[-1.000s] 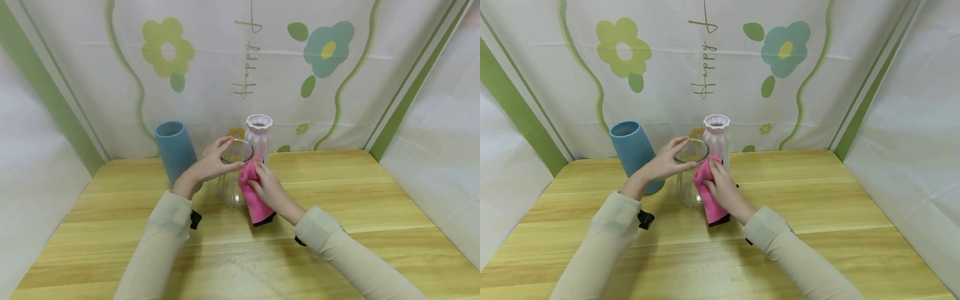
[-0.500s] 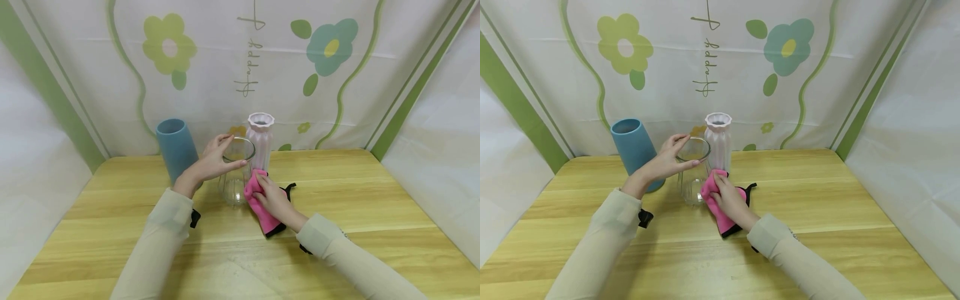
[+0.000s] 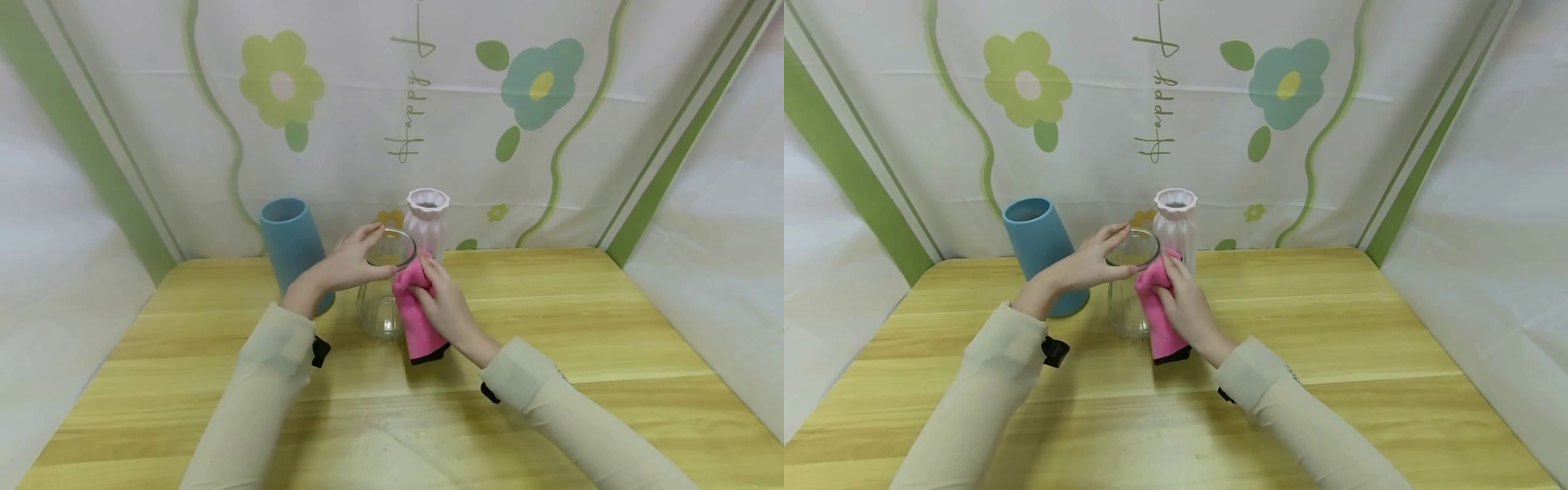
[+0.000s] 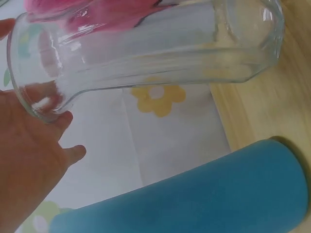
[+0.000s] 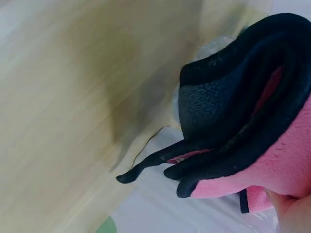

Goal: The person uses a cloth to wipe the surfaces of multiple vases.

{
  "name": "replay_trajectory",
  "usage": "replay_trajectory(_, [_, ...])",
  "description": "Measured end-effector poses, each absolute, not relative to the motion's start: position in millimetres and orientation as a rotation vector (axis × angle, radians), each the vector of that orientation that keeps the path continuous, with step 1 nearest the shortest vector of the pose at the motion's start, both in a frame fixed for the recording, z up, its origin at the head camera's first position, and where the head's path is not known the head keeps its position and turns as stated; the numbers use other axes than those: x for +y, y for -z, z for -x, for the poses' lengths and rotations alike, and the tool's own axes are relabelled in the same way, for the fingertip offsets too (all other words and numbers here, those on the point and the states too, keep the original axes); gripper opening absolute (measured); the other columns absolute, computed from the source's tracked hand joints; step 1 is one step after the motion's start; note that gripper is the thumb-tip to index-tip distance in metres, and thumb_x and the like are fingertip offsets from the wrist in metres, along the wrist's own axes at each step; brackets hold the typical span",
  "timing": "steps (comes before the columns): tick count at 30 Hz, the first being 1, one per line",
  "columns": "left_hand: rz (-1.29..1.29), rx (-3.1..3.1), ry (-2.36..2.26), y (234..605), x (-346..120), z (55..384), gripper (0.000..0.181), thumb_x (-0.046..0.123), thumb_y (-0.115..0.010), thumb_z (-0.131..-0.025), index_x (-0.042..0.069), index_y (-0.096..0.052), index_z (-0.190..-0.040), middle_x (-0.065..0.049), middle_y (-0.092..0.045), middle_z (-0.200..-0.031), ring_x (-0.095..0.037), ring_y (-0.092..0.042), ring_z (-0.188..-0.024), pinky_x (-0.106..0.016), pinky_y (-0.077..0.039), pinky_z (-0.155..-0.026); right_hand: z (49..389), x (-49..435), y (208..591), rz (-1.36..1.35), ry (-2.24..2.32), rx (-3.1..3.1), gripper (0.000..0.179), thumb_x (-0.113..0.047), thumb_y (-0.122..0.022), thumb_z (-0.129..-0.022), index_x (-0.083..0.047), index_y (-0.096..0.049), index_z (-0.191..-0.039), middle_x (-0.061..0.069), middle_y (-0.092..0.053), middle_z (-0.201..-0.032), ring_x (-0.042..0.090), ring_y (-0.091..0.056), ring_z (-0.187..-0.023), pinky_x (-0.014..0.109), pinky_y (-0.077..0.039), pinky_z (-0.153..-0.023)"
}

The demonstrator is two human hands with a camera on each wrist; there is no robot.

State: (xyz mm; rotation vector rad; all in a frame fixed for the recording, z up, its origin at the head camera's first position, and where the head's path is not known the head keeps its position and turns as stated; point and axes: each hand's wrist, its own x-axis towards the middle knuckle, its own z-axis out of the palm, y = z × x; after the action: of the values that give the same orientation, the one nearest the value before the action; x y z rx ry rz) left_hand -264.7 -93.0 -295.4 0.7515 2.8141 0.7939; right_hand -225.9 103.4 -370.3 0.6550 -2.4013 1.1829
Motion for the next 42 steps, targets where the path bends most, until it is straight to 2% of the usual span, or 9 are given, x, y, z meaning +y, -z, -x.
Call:
replay_trajectory(3, [-0.759,2.807,-0.833,299.2,-92.3,265.1,0.087,0.046,-0.056,-0.087,0.009,-0.014,-0.154,-0.009,-0.010,-0.161,-0.031,-0.011,-0.149,-0.054,0.003,-0.120,225.8,101.4,368.2,-0.653,-1.182,-2.378,0.057,0.000,-0.065,-0.087,0.012,-0.041,-0.137,0.027,-0.042,-0.144,0.039,-0.038,-0.136,0.044,-0.036,-0.109])
replay_trajectory(8, [-0.718,2.851,-0.854,304.7,-91.7,264.0,0.090,0.055,-0.058,-0.086,0.013,-0.016,-0.154,-0.004,-0.012,-0.161,-0.034,-0.007,-0.149,-0.057,-0.002,-0.119,226.3,102.0,374.0,-0.710,-1.101,-2.412,0.056,0.000,-0.066,-0.086,0.017,-0.042,-0.133,0.033,-0.043,-0.140,0.044,-0.042,-0.132,0.047,-0.041,-0.104])
replay_trajectory(14, [-0.677,2.876,-0.862,306.6,-90.1,264.3,0.093,0.061,-0.058,-0.084,0.016,-0.017,-0.154,-0.002,-0.012,-0.161,-0.033,-0.007,-0.149,-0.055,-0.002,-0.120,224.6,106.7,383.1,-0.729,-1.055,-2.543,0.060,-0.003,-0.065,-0.088,0.011,-0.037,-0.140,0.029,-0.047,-0.139,0.041,-0.050,-0.126,0.046,-0.045,-0.101])
replay_trajectory(19, [-0.645,2.883,-0.888,305.7,-89.3,263.5,0.093,0.061,-0.059,-0.084,0.018,-0.017,-0.154,-0.005,-0.009,-0.161,-0.033,-0.011,-0.148,-0.060,-0.017,-0.116,222.5,112.3,392.6,-0.704,-0.993,-2.687,0.065,-0.005,-0.064,-0.089,0.006,-0.033,-0.145,0.027,-0.046,-0.140,0.040,-0.052,-0.123,0.048,-0.046,-0.100])
replay_trajectory(22, [-0.623,2.892,-0.891,305.0,-88.6,261.2,0.091,0.061,-0.058,-0.085,0.018,-0.017,-0.154,-0.009,-0.010,-0.159,-0.031,-0.013,-0.146,-0.058,-0.024,-0.113,221.2,114.1,395.7,-0.679,-0.963,-2.756,0.065,-0.008,-0.064,-0.090,0.003,-0.033,-0.146,0.026,-0.044,-0.143,0.041,-0.050,-0.125,0.049,-0.046,-0.100])
replay_trajectory(26, [-0.615,2.912,-0.871,304.0,-87.5,258.7,0.091,0.061,-0.056,-0.085,0.015,-0.017,-0.154,-0.010,-0.014,-0.157,-0.030,-0.011,-0.144,-0.056,-0.022,-0.114,220.6,114.8,397.6,-0.651,-0.947,-2.787,0.062,-0.011,-0.064,-0.091,0.004,-0.037,-0.144,0.025,-0.044,-0.143,0.041,-0.051,-0.125,0.050,-0.046,-0.100])
replay_trajectory(36, [-0.660,2.871,-0.832,296.0,-89.8,261.8,0.089,0.055,-0.058,-0.088,0.007,-0.020,-0.152,-0.011,-0.015,-0.159,-0.037,-0.008,-0.147,-0.058,-0.012,-0.118,226.5,110.4,391.3,-0.702,-1.073,-2.546,0.058,-0.005,-0.062,-0.090,0.007,-0.038,-0.142,0.026,-0.047,-0.140,0.040,-0.051,-0.125,0.048,-0.045,-0.101])
replay_trajectory(39, [-0.685,2.847,-0.852,296.2,-89.8,262.7,0.088,0.051,-0.057,-0.089,0.005,-0.018,-0.152,-0.012,-0.014,-0.160,-0.035,-0.008,-0.148,-0.056,-0.007,-0.119,226.7,106.4,382.2,-0.679,-1.133,-2.496,0.056,-0.004,-0.060,-0.091,0.008,-0.038,-0.142,0.026,-0.043,-0.144,0.040,-0.046,-0.130,0.048,-0.042,-0.105])
replay_trajectory(42, [-0.699,2.835,-0.864,296.8,-90.2,263.0,0.087,0.048,-0.058,-0.089,0.005,-0.017,-0.153,-0.011,-0.013,-0.160,-0.035,-0.008,-0.148,-0.057,-0.007,-0.119,226.2,102.6,374.3,-0.662,-1.169,-2.462,0.056,-0.003,-0.059,-0.092,0.009,-0.037,-0.141,0.026,-0.037,-0.148,0.040,-0.037,-0.137,0.047,-0.035,-0.110])
